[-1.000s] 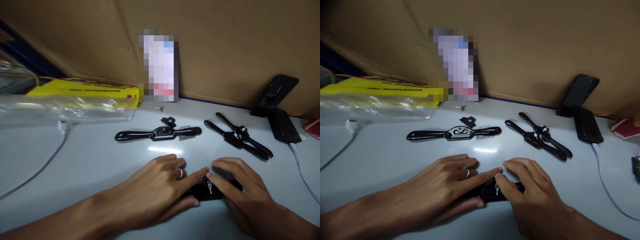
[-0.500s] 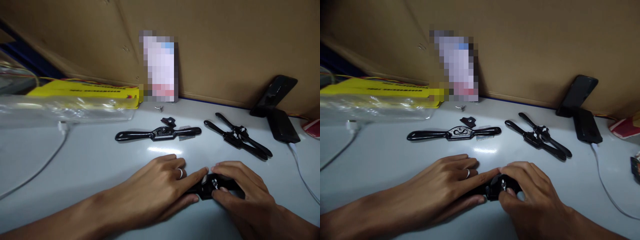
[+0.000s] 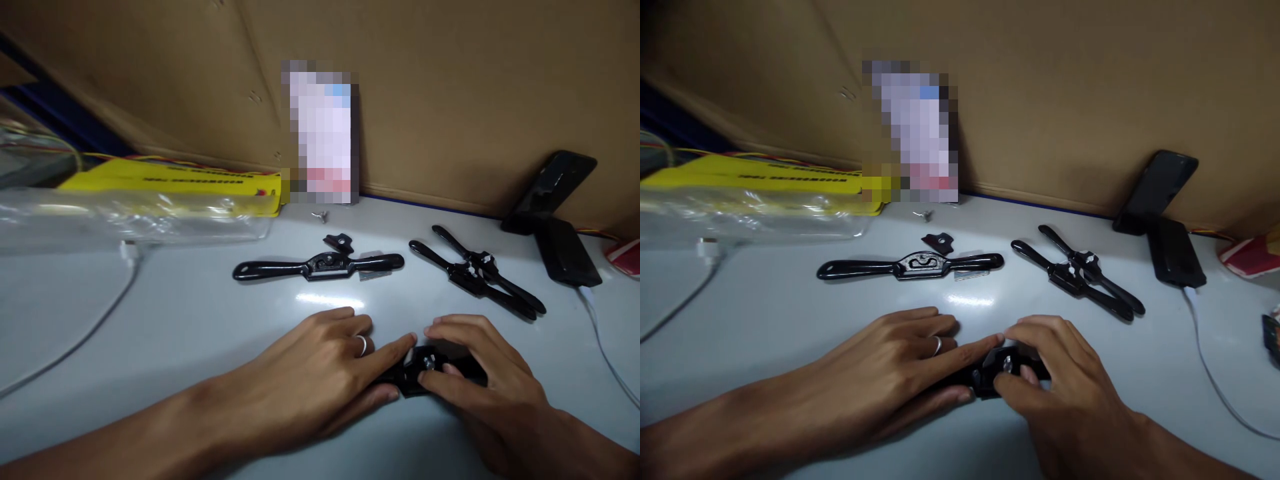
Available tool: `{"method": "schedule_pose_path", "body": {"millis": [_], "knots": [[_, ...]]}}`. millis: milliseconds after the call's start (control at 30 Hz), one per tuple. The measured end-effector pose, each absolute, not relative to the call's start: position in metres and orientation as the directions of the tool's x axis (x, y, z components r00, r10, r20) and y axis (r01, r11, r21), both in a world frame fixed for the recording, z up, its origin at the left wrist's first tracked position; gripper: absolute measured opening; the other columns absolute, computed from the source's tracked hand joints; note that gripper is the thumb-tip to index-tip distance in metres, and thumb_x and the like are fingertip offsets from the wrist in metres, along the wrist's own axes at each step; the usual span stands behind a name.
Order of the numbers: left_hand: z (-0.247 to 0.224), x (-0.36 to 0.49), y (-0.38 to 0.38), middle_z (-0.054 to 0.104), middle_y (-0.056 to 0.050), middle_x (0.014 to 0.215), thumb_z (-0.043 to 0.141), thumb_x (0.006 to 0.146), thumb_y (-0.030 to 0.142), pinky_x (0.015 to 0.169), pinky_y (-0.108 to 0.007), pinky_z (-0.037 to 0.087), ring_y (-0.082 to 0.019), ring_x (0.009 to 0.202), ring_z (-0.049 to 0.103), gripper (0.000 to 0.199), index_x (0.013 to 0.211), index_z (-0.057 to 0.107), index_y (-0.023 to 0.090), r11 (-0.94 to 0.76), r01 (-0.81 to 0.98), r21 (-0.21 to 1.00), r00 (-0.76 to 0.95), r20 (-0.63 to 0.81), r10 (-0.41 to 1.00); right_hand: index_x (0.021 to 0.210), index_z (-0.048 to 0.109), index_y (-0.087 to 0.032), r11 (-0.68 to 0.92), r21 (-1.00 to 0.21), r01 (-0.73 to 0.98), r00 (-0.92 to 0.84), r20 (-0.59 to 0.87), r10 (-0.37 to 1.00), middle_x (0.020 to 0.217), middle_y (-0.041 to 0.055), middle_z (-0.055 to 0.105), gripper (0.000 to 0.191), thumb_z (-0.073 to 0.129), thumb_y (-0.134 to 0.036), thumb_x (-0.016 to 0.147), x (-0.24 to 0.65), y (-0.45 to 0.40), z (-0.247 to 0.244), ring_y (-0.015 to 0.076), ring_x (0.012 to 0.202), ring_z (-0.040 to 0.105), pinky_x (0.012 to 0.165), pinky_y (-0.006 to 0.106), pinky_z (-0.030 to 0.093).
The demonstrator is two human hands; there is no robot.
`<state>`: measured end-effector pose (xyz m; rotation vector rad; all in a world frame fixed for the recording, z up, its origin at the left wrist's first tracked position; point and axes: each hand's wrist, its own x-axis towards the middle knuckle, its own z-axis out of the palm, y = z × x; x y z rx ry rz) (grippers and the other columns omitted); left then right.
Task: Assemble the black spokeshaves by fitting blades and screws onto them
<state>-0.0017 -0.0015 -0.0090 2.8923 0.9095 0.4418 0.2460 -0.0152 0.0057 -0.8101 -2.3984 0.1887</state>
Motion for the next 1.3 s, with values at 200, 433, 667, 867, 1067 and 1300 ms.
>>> {"method": "schedule_pose_path", "body": {"millis": [200, 433, 667, 867, 1067, 1300], "knots": [[-0.010, -0.002, -0.002, 0.061, -0.001, 0.076, 0.042, 0.106, 0.041, 0.064, -0.028, 0.048, -0.015, 0.062, 0.055, 0.042, 0.139, 0.054, 0.018, -0.813, 0.557, 0.172, 0.771, 0.257, 0.583, 0.107, 0.063, -0.018, 0.743, -0.358, 0.566, -0.557, 0.498, 0.665, 0.105, 0.0120, 0.068, 0.015, 0.060, -0.022, 0.093, 0.249, -0.018, 0.003, 0.0243, 0.098, 0.065, 0.079, 0.038, 0.058], [-0.011, -0.002, -0.003, 0.061, -0.001, 0.076, 0.044, 0.105, 0.040, 0.064, -0.027, 0.048, -0.015, 0.062, 0.056, 0.041, 0.139, 0.054, 0.018, -0.813, 0.556, 0.170, 0.772, 0.258, 0.582, 0.093, 0.066, -0.019, 0.767, -0.315, 0.559, -0.595, 0.492, 0.635, 0.077, 0.0041, 0.065, 0.013, 0.056, -0.012, 0.094, 0.245, -0.016, 0.004, 0.0174, 0.072, 0.058, 0.068, 0.032, 0.051], [-0.008, -0.001, -0.002, 0.060, -0.001, 0.074, 0.043, 0.106, 0.040, 0.061, -0.027, 0.046, -0.016, 0.062, 0.057, 0.041, 0.137, 0.055, 0.018, -0.817, 0.555, 0.157, 0.781, 0.241, 0.576, 0.107, 0.070, -0.020, 0.829, -0.286, 0.481, -0.688, 0.462, 0.559, 0.097, 0.0066, 0.074, 0.031, 0.050, -0.003, 0.091, 0.249, -0.014, 0.009, 0.0195, 0.094, 0.066, 0.080, 0.033, 0.058], [-0.008, -0.001, -0.002, 0.061, -0.001, 0.074, 0.041, 0.106, 0.039, 0.060, -0.027, 0.045, -0.016, 0.061, 0.056, 0.040, 0.138, 0.054, 0.017, -0.820, 0.548, 0.163, 0.776, 0.266, 0.571, 0.121, 0.068, -0.022, 0.853, -0.232, 0.467, -0.746, 0.415, 0.521, 0.107, 0.0069, 0.076, 0.040, 0.045, -0.005, 0.093, 0.255, -0.014, 0.007, 0.0195, 0.099, 0.067, 0.084, 0.034, 0.060], [-0.008, 0.000, -0.001, 0.061, -0.001, 0.072, 0.041, 0.106, 0.040, 0.059, -0.027, 0.044, -0.016, 0.060, 0.054, 0.038, 0.132, 0.057, 0.017, -0.823, 0.545, 0.163, 0.779, 0.264, 0.568, 0.121, 0.067, -0.021, 0.803, -0.244, 0.544, -0.685, 0.423, 0.593, 0.114, 0.0101, 0.073, 0.034, 0.049, -0.010, 0.094, 0.251, -0.016, 0.004, 0.0223, 0.105, 0.066, 0.086, 0.038, 0.059], [-0.012, -0.001, 0.000, 0.060, 0.000, 0.067, 0.045, 0.106, 0.035, 0.060, -0.028, 0.046, -0.016, 0.063, 0.057, 0.030, 0.123, 0.060, 0.014, -0.870, 0.476, 0.128, 0.805, 0.334, 0.490, 0.110, 0.069, -0.018, 0.754, -0.329, 0.569, -0.640, 0.399, 0.657, 0.096, 0.0088, 0.070, 0.023, 0.052, -0.013, 0.096, 0.246, -0.011, -0.003, 0.0206, 0.087, 0.064, 0.076, 0.035, 0.056]]}}
